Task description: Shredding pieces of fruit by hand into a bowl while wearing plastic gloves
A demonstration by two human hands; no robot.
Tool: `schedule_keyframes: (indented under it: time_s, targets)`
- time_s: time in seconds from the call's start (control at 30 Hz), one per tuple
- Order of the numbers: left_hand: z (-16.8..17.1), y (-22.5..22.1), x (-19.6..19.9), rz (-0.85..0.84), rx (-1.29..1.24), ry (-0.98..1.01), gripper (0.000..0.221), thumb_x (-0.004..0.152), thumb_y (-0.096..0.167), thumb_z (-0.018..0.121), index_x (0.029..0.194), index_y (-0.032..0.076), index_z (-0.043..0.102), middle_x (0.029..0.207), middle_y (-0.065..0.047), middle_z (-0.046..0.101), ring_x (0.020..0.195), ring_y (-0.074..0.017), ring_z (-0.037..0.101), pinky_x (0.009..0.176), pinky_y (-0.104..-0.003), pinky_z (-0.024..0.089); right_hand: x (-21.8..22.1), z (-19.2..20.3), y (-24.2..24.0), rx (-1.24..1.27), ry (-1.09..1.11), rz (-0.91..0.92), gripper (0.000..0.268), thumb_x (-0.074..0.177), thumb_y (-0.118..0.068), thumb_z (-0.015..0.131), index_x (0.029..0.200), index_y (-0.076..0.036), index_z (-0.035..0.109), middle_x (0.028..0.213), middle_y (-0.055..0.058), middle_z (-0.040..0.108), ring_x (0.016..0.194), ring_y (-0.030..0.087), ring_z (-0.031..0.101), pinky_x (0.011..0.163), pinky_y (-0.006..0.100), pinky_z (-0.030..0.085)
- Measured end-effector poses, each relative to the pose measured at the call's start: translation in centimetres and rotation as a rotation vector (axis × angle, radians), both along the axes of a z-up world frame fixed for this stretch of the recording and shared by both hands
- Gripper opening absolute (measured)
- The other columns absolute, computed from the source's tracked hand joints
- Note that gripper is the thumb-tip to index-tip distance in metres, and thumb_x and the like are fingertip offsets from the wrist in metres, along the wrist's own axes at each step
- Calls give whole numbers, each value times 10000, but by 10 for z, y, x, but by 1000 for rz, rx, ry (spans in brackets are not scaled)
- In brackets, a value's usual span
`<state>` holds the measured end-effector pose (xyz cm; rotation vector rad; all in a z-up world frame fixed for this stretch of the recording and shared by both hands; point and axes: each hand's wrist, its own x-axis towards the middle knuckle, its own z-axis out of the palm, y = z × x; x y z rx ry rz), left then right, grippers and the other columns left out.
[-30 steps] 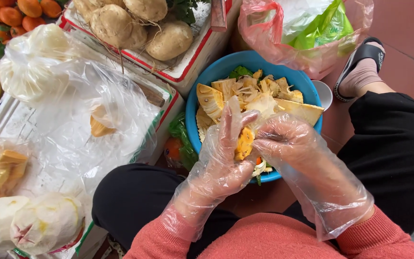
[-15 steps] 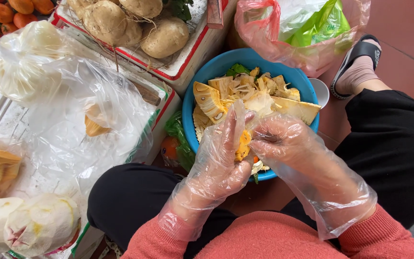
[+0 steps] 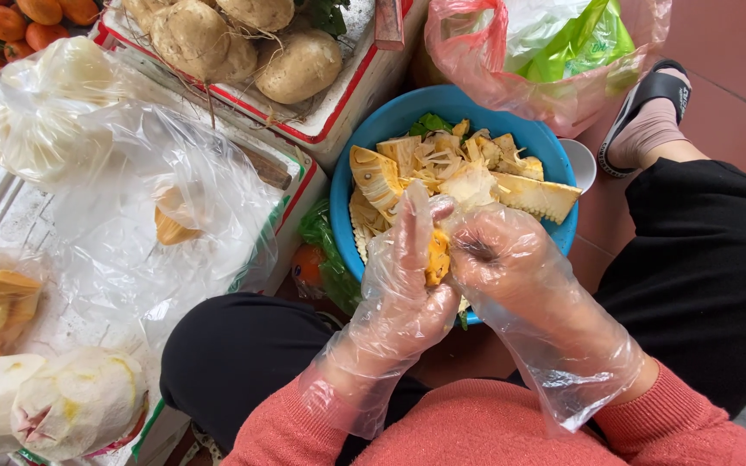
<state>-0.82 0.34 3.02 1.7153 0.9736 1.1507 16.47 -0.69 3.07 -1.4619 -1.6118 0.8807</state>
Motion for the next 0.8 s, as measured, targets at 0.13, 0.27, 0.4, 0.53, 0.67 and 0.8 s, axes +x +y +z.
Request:
schedule_keyframes:
  time_s: [0.13, 0.27, 0.4, 0.53, 0.67, 0.8]
  targets:
    - [-4, -1, -2, -92, -275, -342, 1025, 726, -59, 550, 1654, 142, 162, 1288, -324, 623, 1013, -421, 672, 813, -491, 619, 10, -18, -2, -76, 245, -50, 163, 730, 85, 717, 800, -58, 755, 691, 51, 632, 636, 111, 605, 605, 277, 543]
    - [34, -6, 2, 49, -745, -777, 1045, 684, -19, 432, 1675, 142, 141, 1358, -139, 594, 1193, -239, 558, 1052, -283, 403, 19, -43, -9, -244, 469, -136, 135, 725, 55, 683, 839, -11, 654, 945, 60, 639, 758, 133, 577, 657, 229, 489]
    - [-19, 8, -3, -132, -658, -1230, 1140, 681, -72, 576, 1699, 189, 133, 1413, -233, 541, 1199, -300, 565, 1114, -366, 419, 25, -53, -11, -333, 649, -177, 160, 750, 88, 655, 870, -16, 643, 869, 83, 663, 670, 141, 597, 584, 240, 515]
    - [-19, 15, -8, -85, -883, -1480, 1011, 714, -161, 547, 1621, 216, 307, 1345, -197, 553, 1155, -317, 606, 1037, -423, 533, 30, -66, -9, -390, 708, -212, 171, 788, 72, 667, 927, -27, 654, 863, 70, 651, 698, 126, 567, 614, 229, 473]
    - [-29, 16, -10, -32, -872, -1451, 945, 722, -68, 571, 1608, 162, 334, 1398, -212, 541, 1226, -353, 563, 1057, -449, 503, 28, -66, -2, -501, 945, -168, 103, 830, 58, 668, 916, 5, 648, 745, 108, 635, 558, 157, 552, 484, 274, 470]
    - [-5, 19, -9, 39, -745, -1272, 1104, 696, -159, 583, 1662, 217, 204, 1300, -186, 586, 1050, -274, 651, 962, -383, 580, 55, -39, 13, -455, 741, -335, 70, 824, -5, 609, 807, -72, 623, 679, 13, 580, 543, 92, 497, 468, 219, 371]
